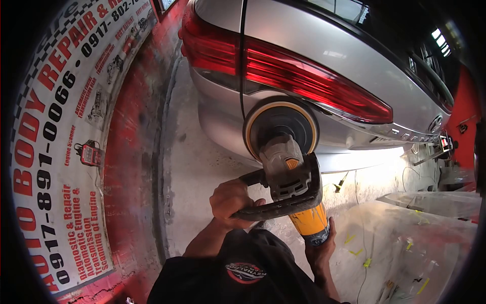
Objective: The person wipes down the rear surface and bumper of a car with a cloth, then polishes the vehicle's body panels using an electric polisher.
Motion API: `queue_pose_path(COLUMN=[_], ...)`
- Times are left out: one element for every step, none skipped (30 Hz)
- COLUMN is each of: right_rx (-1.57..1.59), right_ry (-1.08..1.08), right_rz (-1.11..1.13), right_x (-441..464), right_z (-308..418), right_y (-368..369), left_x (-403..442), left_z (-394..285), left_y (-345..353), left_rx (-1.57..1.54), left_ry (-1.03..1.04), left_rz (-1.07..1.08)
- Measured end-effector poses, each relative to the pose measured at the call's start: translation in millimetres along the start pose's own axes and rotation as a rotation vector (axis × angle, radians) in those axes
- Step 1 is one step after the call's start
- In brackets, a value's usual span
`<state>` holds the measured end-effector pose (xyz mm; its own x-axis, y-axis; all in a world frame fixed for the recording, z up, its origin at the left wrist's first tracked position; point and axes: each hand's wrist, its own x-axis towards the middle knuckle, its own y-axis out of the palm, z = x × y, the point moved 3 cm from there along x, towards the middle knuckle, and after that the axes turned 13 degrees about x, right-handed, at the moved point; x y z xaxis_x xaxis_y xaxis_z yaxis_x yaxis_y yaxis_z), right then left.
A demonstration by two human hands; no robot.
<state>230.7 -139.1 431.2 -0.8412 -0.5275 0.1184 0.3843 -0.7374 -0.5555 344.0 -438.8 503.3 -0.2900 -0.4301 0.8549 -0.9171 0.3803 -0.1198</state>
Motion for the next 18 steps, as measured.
queue_pose_path(right_rx=[0.000,0.000,-0.006,-0.010,-0.014,0.004,0.018,0.025,-0.007,-0.002,0.011,0.006,0.005,0.006,0.008,0.013,0.017,0.028], right_ry=[0.001,0.003,-0.012,-0.024,-0.035,-0.030,-0.017,0.006,-0.029,0.021,0.065,0.040,0.007,-0.031,-0.035,-0.040,-0.043,-0.020], right_rz=[-0.008,-0.016,-0.015,-0.015,-0.015,0.008,0.020,0.015,0.028,0.061,0.100,0.086,0.083,0.086,0.062,0.039,0.011,0.000], right_x=[-2.0,-2.3,-1.2,0.3,2.0,4.1,4.9,3.3,7.7,9.2,10.6,10.7,11.7,11.3,9.7,7.8,5.2,1.4], right_z=[-3.1,-5.5,-5.7,-5.3,-5.1,-8.5,-14.4,-17.5,-15.1,-20.9,-28.0,-28.1,-27.4,-27.6,-28.9,-34.4,-40.5,-48.4], right_y=[-1.8,-3.2,-4.0,-4.5,-4.4,-1.2,3.5,5.7,7.3,10.3,11.9,10.4,10.2,8.9,7.3,4.7,1.3,-2.8], left_x=[-0.9,1.1,2.1,2.9,3.3,2.5,0.9,-0.2,1.7,0.9,-0.4,-1.5,-2.2,-1.9,0.5,2.1,4.1,8.6], left_z=[-1.1,-3.3,-4.2,-4.7,-5.1,-4.9,-4.4,-3.7,-5.1,-7.2,-9.2,-11.9,-15.1,-18.2,-21.0,-25.2,-29.6,-36.0], left_y=[2.4,4.3,5.4,6.2,6.8,4.6,1.2,-0.8,-1.1,-2.1,-0.2,3.5,5.9,9.2,12.7,20.8,30.3,40.2], left_rx=[-0.010,0.000,0.010,0.019,0.028,0.069,0.097,0.106,0.154,0.176,0.208,0.185,0.176,0.174,0.153,0.135,0.111,0.123], left_ry=[0.018,0.023,0.032,0.040,0.047,0.038,0.029,0.020,0.034,0.025,0.018,0.025,0.033,0.041,0.059,0.079,0.101,0.119], left_rz=[0.009,0.018,0.018,0.021,0.025,0.004,-0.012,-0.021,-0.036,-0.034,-0.035,-0.004,0.021,0.042,0.058,0.073,0.090,0.114])
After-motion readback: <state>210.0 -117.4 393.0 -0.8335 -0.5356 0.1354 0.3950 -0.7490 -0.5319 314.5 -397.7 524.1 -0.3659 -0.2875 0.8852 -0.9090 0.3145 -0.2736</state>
